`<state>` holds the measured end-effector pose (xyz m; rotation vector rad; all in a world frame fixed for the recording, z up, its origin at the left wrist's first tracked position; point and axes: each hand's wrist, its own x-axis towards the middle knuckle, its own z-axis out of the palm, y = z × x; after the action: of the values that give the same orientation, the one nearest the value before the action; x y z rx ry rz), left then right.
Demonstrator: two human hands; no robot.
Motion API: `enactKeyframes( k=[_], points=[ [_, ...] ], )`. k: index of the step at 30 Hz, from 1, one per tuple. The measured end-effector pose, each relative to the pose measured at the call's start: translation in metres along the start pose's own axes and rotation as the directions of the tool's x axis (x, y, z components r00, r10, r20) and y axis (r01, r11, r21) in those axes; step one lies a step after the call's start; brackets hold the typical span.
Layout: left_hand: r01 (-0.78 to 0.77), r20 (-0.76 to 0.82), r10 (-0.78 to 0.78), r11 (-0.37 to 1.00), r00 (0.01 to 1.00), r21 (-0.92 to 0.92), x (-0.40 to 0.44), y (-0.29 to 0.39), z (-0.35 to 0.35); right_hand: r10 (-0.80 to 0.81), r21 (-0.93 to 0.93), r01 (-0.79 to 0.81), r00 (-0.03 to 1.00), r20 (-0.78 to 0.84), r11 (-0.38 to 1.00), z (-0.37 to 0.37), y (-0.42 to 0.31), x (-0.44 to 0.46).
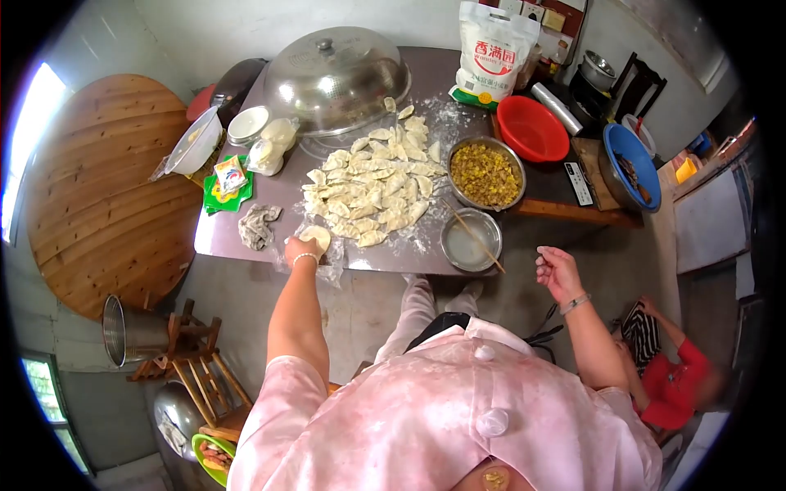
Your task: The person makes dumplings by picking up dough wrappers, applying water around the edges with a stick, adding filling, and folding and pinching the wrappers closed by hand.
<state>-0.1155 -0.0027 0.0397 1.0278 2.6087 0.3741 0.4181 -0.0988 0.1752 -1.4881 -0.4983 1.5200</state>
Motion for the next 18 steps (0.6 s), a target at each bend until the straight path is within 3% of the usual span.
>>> enactKeyframes(
  k=[2, 5, 9, 12, 18],
  points=[
    [0.064, 0.041, -0.062, 0.997, 0.997, -0.031, -0.008, 0.005, -0.014, -0.003, -0.004, 0.003, 1.000, 0.000, 1.000, -0.002, -0.002, 0.001],
    [-0.049, 0.006, 0.050, 0.997, 0.999, -0.065, 0.009, -0.014, 0.001, -0.001, -0.001, 0.001, 1.000, 0.006, 1.000, -0.002, -0.004, -0.002],
    [-0.160, -0.186, 0.133, 0.977, 0.974, -0.143, 0.005, -0.023, 0.005, -0.016, -0.012, 0.016, 1.000, 0.006, 1.000, 0.001, -0.005, -0.001],
    [-0.148, -0.180, 0.121, 0.978, 0.976, -0.149, -0.008, -0.020, -0.004, -0.015, -0.012, 0.015, 1.000, 0.019, 1.000, 0.004, -0.004, 0.001],
    [-0.281, -0.217, 0.267, 0.959, 0.939, -0.035, -0.019, -0.021, -0.015, -0.022, -0.020, 0.023, 0.999, 0.031, 1.000, 0.010, -0.007, 0.001]
  ],
)
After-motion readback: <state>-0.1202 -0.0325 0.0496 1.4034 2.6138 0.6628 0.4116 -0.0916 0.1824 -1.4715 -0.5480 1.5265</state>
